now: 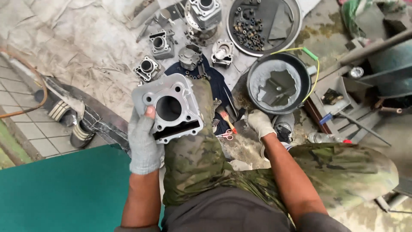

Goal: The person sits on the floor and cleans a disassembled engine cylinder head. They first wipe the exterior with a cloth, then use a wire brush to scrub the inside of the cylinder bore and the surrounding surfaces.

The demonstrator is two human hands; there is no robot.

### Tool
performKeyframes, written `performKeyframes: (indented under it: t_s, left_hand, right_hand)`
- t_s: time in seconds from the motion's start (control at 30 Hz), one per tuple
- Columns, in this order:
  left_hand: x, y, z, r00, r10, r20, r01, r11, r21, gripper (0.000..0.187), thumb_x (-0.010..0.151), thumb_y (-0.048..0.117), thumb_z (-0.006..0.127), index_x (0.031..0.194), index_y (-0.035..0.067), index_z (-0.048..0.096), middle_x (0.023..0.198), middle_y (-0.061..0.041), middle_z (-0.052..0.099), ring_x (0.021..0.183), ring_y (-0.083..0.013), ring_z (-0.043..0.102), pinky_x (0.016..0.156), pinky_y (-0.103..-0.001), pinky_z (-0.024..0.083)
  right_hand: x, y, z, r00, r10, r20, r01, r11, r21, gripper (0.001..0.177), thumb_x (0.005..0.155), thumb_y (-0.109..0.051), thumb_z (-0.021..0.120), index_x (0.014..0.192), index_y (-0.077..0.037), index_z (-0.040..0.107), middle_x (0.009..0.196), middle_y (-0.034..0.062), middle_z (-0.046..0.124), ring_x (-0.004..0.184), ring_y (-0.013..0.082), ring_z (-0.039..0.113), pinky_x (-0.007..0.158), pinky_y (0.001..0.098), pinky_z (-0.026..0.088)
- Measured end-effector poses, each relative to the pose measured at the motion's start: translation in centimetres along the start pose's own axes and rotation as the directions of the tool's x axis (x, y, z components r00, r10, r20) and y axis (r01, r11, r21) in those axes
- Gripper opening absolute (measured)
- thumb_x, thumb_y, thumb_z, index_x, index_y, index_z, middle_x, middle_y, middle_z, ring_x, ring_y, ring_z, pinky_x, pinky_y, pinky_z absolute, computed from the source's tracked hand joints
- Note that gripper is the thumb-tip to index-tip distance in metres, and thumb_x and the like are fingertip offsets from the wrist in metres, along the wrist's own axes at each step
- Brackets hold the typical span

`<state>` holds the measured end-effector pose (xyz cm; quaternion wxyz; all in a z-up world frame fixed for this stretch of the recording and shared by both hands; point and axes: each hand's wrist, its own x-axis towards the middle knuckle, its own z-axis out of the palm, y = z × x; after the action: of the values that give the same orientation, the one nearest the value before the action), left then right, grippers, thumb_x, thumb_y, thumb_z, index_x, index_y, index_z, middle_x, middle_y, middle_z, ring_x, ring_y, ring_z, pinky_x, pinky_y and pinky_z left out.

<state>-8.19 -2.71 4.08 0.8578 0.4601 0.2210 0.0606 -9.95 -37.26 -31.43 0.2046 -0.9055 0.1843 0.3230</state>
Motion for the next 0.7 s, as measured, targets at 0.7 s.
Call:
performKeyframes:
  t_s: [0.7]
  left_hand:
    - [0.0,6.4,2.1,0.972,0.177,-0.155,-0.093,0.895,0.437,0.047,0.063,0.014,0.084,0.107,0.009,0.068,0.084,-0.005,0.067,0.072,-0.0122,0.066,0.062,-0.031,0.066]
  right_hand:
    - [12.9,-4.4,6.3,0.981,0.160,0.109,-0.177,0.969,0.172,0.047,0.096,-0.051,0.052,0.134,-0.028,0.067,0.136,0.0055,0.068,0.130,0.0276,0.060,0.108,0.0460,0.050]
